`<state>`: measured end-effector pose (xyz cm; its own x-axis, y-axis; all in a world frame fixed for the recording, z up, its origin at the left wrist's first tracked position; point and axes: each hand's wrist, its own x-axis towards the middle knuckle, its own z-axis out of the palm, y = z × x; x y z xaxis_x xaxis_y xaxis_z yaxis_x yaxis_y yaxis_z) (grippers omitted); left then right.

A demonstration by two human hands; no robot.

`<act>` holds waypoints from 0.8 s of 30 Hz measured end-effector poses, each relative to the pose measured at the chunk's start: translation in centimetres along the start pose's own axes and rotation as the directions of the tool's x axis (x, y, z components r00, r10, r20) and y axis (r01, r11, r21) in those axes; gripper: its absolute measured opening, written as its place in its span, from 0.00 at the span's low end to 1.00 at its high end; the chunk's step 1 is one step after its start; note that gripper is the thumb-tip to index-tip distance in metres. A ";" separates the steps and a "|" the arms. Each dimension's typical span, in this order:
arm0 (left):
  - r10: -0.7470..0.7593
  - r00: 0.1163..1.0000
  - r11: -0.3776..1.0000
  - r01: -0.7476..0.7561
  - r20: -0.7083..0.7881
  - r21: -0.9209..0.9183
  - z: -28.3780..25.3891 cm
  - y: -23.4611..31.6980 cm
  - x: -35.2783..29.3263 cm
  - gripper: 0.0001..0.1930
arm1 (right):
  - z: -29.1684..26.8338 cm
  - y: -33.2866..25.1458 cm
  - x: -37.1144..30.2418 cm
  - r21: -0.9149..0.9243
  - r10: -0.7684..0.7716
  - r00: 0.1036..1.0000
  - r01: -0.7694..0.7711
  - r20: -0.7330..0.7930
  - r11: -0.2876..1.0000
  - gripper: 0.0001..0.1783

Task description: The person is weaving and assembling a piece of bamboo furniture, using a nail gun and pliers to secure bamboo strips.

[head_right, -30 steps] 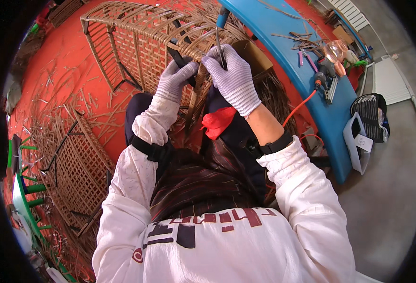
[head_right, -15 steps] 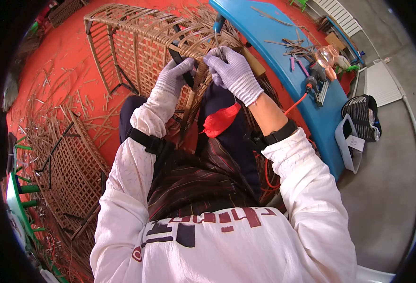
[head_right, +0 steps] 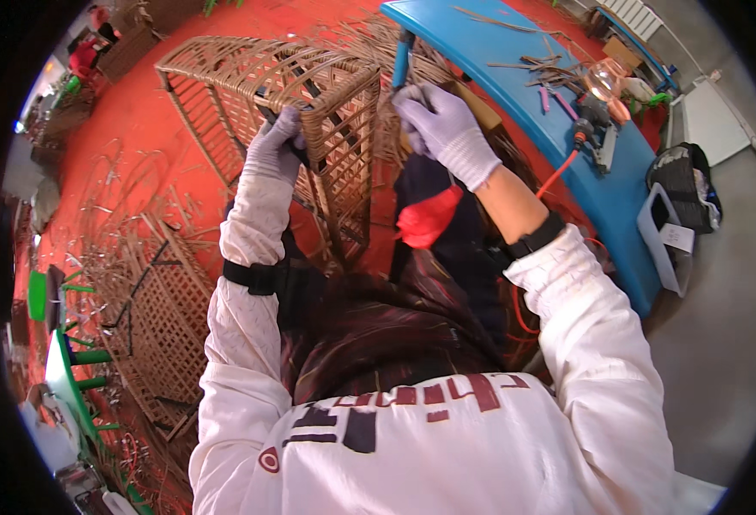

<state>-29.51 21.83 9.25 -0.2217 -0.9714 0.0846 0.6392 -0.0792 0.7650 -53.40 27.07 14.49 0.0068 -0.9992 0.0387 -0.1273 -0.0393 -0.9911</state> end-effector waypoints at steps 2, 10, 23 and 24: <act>-0.028 1.000 0.994 0.029 0.011 -0.108 -1.3 2.9 -0.2 0.07 | 0.1 0.2 -0.8 -0.042 0.004 1.000 -0.006 -0.026 0.999 0.13; -0.077 0.993 0.978 0.057 -0.090 -0.203 -8.1 12.6 -2.0 0.07 | 3.8 0.8 -1.4 -0.012 0.004 0.996 -0.003 0.084 1.000 0.10; -0.048 0.991 0.971 0.018 -0.122 -0.237 -9.6 13.5 -3.1 0.11 | 7.0 -0.3 -1.8 -0.078 -0.098 0.976 0.115 0.193 0.990 0.08; -0.020 0.987 0.974 -0.017 -0.161 -0.228 -9.5 13.6 -3.2 0.11 | 7.1 -0.5 -2.0 -0.079 -0.078 0.978 0.095 0.192 0.992 0.08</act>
<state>-13.08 21.68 13.30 -0.1128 -0.9930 -0.0349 0.7940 -0.1112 0.5977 -46.34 29.13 14.02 0.2073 -0.9741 0.0907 -0.2041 -0.1337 -0.9698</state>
